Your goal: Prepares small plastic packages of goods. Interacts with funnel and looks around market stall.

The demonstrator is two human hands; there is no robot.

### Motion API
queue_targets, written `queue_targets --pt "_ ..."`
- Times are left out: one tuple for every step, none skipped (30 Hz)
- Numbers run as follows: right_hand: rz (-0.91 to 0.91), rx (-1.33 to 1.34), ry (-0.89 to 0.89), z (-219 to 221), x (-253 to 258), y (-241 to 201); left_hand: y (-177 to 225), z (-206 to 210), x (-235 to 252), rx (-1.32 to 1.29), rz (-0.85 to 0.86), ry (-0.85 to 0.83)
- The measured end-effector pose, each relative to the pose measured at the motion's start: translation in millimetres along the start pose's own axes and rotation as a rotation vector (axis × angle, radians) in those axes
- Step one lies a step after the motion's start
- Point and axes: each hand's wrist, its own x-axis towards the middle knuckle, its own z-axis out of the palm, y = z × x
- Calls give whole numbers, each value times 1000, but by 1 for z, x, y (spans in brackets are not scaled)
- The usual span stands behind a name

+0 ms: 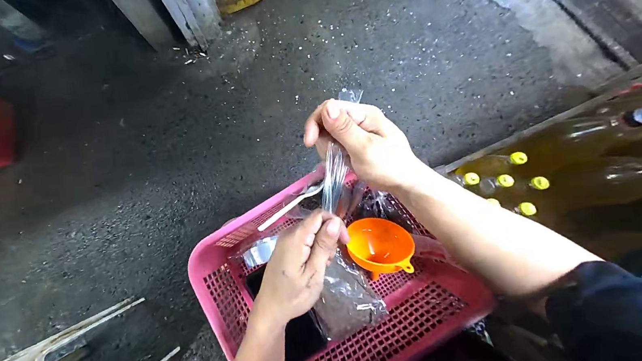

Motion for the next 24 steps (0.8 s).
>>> queue_targets --pt "-15 18 -10 -2 0 2 -1 -1 0 1 12 8" --pt "-34 39 -53 -4 0 5 -3 -3 0 -3 27 22" --pt "-43 50 -125 -7 -1 6 -4 -4 0 -14 42 41" --pt "-33 61 -210 -9 -2 6 -5 -4 -1 -30 51 65" --pt "-6 69 -298 -10 -3 6 -5 -4 -2 -43 57 92" --pt "19 59 -371 -9 -5 5 -5 -4 -2 -53 63 116" --pt "33 48 -429 -6 -7 5 -6 -5 -2 -60 72 138" --pt "39 45 -477 -2 -10 6 -6 -6 -3 -61 81 157" --pt "26 55 -512 2 -13 6 -7 -7 -3 -55 93 171" --pt "7 53 -524 7 -15 7 -9 -7 -3 -44 103 185" --pt "-3 50 -527 11 -16 7 -10 -8 -3 -42 107 197" --pt "-7 42 -523 13 -17 8 -12 -8 -4 -46 111 202" --pt "-3 34 -505 14 -17 8 -14 -8 -5 -48 113 209" --pt "1 28 -483 15 -17 8 -15 -9 -6 -55 118 209" --pt "2 27 -458 15 -16 8 -16 -11 -7 -69 127 204" --pt "-1 27 -430 14 -15 7 -15 -12 -7 -89 136 192" --pt "-7 34 -401 13 -15 6 -15 -14 -7 -111 149 172" --pt "-14 42 -374 12 -14 6 -15 -16 -7 -119 165 150" --pt "-24 50 -353 11 -14 5 -15 -18 -8 -114 182 130" --pt "-34 60 -337 10 -14 6 -15 -19 -8 -96 196 113" --pt "-42 66 -324 9 -14 6 -16 -20 -7 -72 203 100" --pt "-46 69 -314 9 -14 6 -16 -20 -7 -50 204 92" --pt "-47 68 -310 9 -15 7 -16 -19 -7 -28 203 89" --pt "-44 68 -307 9 -15 8 -16 -19 -7 -6 199 90"
